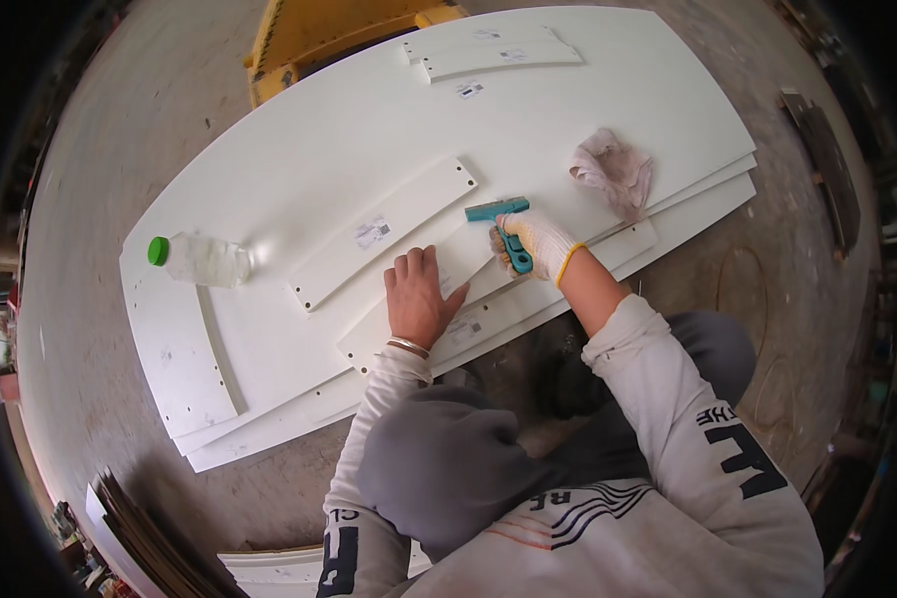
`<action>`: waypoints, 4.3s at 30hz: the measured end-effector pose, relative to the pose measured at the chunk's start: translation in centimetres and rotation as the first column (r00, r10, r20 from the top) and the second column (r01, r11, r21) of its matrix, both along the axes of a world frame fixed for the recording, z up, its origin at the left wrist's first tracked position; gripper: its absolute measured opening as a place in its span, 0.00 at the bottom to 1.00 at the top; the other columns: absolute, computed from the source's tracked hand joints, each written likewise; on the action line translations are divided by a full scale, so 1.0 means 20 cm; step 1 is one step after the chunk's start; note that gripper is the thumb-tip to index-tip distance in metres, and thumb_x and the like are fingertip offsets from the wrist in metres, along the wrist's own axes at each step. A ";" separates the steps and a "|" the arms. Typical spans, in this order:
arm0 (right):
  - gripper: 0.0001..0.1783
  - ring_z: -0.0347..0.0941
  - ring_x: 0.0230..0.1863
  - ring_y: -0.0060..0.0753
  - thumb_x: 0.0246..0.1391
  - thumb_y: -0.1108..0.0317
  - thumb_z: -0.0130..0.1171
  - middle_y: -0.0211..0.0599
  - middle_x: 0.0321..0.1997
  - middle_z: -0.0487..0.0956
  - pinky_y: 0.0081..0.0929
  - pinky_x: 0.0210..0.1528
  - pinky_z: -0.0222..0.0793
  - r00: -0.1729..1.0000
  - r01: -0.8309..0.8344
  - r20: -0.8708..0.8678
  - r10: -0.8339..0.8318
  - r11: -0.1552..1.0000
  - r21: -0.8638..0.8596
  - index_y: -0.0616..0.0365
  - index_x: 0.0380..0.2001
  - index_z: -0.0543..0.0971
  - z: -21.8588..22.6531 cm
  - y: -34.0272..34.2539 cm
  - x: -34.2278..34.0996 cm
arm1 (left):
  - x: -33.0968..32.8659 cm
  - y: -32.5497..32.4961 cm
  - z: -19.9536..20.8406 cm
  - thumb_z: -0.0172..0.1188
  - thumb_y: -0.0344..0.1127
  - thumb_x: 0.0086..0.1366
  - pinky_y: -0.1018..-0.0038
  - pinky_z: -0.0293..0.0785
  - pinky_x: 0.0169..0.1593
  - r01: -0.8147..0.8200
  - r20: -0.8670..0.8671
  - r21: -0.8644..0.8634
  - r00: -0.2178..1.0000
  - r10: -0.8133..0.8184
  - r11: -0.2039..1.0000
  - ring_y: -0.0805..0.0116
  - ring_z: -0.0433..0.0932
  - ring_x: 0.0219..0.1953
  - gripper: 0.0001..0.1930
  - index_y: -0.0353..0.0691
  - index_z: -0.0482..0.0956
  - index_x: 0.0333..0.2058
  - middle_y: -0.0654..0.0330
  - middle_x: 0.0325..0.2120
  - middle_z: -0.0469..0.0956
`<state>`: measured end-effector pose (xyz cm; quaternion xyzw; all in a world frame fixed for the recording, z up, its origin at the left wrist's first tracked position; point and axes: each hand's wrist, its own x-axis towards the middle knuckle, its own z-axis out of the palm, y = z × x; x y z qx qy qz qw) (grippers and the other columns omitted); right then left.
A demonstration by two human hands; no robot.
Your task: The person scrapes labels off white panels using a scraper and then wipes them with a cloth. They handle each panel individually, scraping and wiping the surfaces before stacking them.
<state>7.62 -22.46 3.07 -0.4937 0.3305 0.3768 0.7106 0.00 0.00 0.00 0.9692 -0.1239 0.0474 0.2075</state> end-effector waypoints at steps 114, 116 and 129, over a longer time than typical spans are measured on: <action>0.21 0.73 0.52 0.23 0.70 0.68 0.56 0.31 0.52 0.79 0.24 0.59 0.69 0.669 0.238 0.716 -0.197 0.970 0.045 0.66 0.62 0.74 -0.12 -0.89 0.39 | 2.07 -0.73 0.13 0.50 0.69 0.71 0.47 0.31 0.80 0.065 -0.188 0.331 0.982 -0.001 0.941 0.48 0.34 0.82 0.48 0.47 0.46 0.79 0.48 0.80 0.40; 0.24 0.74 0.58 0.26 0.70 0.67 0.56 0.34 0.54 0.79 0.25 0.66 0.66 0.647 0.356 0.719 -0.255 0.934 0.011 0.68 0.64 0.72 -0.22 -1.07 0.39 | 2.01 -0.77 0.11 0.49 0.67 0.72 0.44 0.32 0.79 0.049 -0.158 0.363 0.987 0.010 0.931 0.45 0.36 0.82 0.48 0.41 0.46 0.78 0.45 0.79 0.41; 0.27 0.76 0.55 0.22 0.67 0.66 0.62 0.37 0.57 0.79 0.20 0.59 0.71 0.437 0.679 0.757 -0.486 0.730 0.076 0.71 0.64 0.73 -0.33 -1.23 0.55 | 0.75 -0.76 0.11 0.61 0.57 0.66 0.30 0.38 0.74 0.264 -0.145 0.242 0.961 -0.234 0.934 0.28 0.48 0.75 0.47 0.22 0.58 0.69 0.27 0.70 0.53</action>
